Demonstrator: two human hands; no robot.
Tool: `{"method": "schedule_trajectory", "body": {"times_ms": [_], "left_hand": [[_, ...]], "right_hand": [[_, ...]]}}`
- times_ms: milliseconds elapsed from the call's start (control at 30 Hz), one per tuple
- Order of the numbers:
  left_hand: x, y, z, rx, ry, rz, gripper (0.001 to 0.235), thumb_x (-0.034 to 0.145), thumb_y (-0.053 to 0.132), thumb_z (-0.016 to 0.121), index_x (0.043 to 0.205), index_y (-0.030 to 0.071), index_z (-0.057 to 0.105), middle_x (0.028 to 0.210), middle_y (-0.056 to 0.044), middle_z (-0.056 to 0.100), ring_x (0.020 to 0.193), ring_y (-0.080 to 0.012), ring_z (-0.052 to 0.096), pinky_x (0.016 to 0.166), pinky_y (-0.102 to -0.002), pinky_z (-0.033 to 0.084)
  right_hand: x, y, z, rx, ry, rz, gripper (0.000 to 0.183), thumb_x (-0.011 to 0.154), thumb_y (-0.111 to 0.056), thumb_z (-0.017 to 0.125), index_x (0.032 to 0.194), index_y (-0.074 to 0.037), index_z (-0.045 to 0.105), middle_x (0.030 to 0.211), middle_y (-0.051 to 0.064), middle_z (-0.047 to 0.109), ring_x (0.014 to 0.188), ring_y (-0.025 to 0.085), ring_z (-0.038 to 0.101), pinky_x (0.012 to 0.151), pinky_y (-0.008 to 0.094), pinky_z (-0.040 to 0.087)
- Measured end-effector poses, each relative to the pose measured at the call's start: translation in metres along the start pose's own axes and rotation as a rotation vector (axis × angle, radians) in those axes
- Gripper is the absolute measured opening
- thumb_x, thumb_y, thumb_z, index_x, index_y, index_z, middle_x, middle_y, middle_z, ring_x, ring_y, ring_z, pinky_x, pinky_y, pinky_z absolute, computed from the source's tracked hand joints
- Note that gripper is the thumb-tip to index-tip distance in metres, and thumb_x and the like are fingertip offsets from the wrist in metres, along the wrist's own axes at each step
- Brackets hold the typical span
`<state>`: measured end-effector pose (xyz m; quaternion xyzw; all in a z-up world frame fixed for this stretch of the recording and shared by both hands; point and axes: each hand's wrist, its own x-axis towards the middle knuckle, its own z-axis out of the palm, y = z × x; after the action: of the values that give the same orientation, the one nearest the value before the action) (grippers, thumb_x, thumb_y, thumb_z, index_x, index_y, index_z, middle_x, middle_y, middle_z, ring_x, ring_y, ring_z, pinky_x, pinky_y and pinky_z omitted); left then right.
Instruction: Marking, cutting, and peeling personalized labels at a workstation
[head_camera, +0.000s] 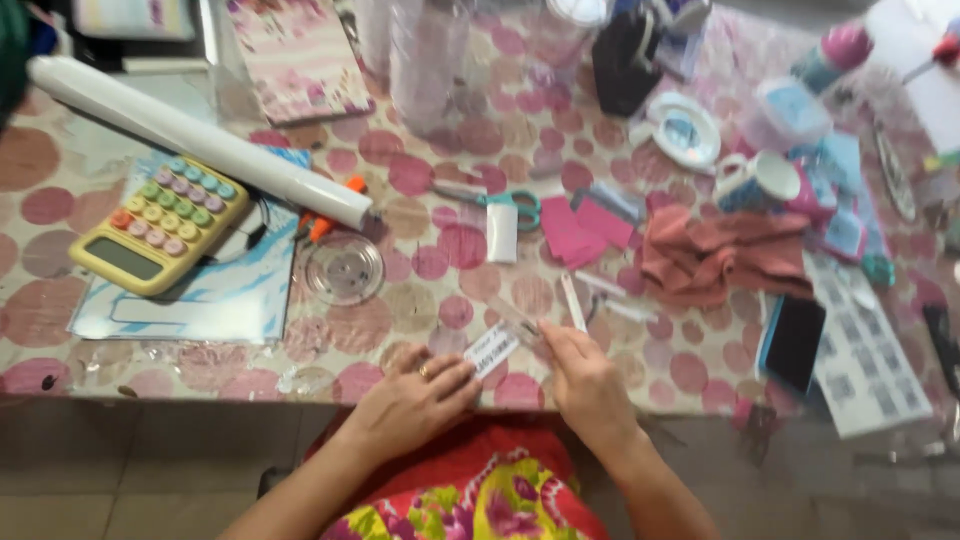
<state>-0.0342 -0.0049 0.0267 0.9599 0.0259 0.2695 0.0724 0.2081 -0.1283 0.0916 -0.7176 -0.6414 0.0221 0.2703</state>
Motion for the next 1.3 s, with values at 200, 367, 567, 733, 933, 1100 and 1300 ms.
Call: {"method": "schedule_trajectory", "body": {"times_ms": [200,367,567,733,933,1100,1300], "left_hand": [[-0.008,-0.003,0.023,0.005,0.111,-0.049,0.029,0.105,0.034,0.048,0.121,0.017,0.066,0.116,-0.007,0.069,0.116,-0.0233,0.066,0.096,-0.044,0.042],[-0.006,-0.003,0.016,-0.010,0.074,-0.067,0.029,0.106,0.034,0.050,0.122,0.016,0.066,0.117,-0.006,0.069,0.117,-0.0223,0.065,0.097,-0.044,0.039],[-0.010,-0.005,0.022,-0.035,0.042,-0.086,0.031,0.102,0.032,0.051,0.125,0.017,0.065,0.116,-0.005,0.069,0.118,-0.0200,0.065,0.096,-0.042,0.039],[-0.014,-0.004,0.027,-0.038,0.050,-0.091,0.032,0.103,0.033,0.051,0.127,0.018,0.064,0.119,-0.005,0.068,0.120,-0.0208,0.064,0.096,-0.043,0.040],[-0.012,-0.004,0.014,-0.009,-0.049,-0.077,0.035,0.100,0.024,0.051,0.132,0.016,0.062,0.126,-0.005,0.068,0.121,-0.0216,0.064,0.099,-0.044,0.039],[-0.014,-0.001,0.006,0.000,-0.251,-0.061,0.054,0.090,0.010,0.064,0.143,0.016,0.056,0.140,-0.005,0.066,0.128,-0.0224,0.062,0.107,-0.042,0.039],[-0.012,-0.004,0.008,0.043,-0.165,-0.043,0.040,0.099,0.016,0.052,0.139,0.014,0.059,0.135,-0.006,0.068,0.125,-0.0239,0.063,0.107,-0.047,0.034]], "right_hand": [[-0.021,-0.007,0.046,-0.377,0.041,0.090,0.040,0.099,-0.038,0.060,0.137,-0.029,0.067,0.088,0.001,0.068,0.077,0.024,0.073,0.068,0.041,0.061],[-0.037,-0.018,0.079,-0.293,0.060,-0.022,0.039,0.100,-0.020,0.054,0.136,-0.026,0.067,0.095,0.000,0.066,0.089,0.022,0.071,0.077,0.035,0.059],[-0.032,-0.012,0.103,-0.498,0.108,-0.044,0.020,0.096,-0.019,0.059,0.113,-0.019,0.071,0.076,-0.001,0.055,0.067,0.022,0.064,0.059,0.036,0.056],[-0.033,-0.013,0.099,-0.461,0.015,0.039,0.014,0.094,-0.019,0.058,0.106,-0.017,0.066,0.080,0.000,0.054,0.069,0.024,0.065,0.059,0.038,0.056],[-0.011,-0.032,0.071,-0.316,-0.094,0.117,0.013,0.097,-0.011,0.059,0.109,-0.007,0.064,0.083,0.007,0.060,0.069,0.026,0.063,0.059,0.039,0.055],[-0.010,-0.024,0.067,-0.388,-0.044,0.099,0.015,0.087,-0.001,0.060,0.102,-0.005,0.059,0.083,0.011,0.061,0.064,0.030,0.062,0.045,0.042,0.048],[-0.003,-0.016,0.068,-0.425,-0.140,0.121,0.011,0.099,0.001,0.054,0.105,-0.002,0.062,0.078,0.008,0.061,0.060,0.020,0.054,0.044,0.029,0.046]]}}
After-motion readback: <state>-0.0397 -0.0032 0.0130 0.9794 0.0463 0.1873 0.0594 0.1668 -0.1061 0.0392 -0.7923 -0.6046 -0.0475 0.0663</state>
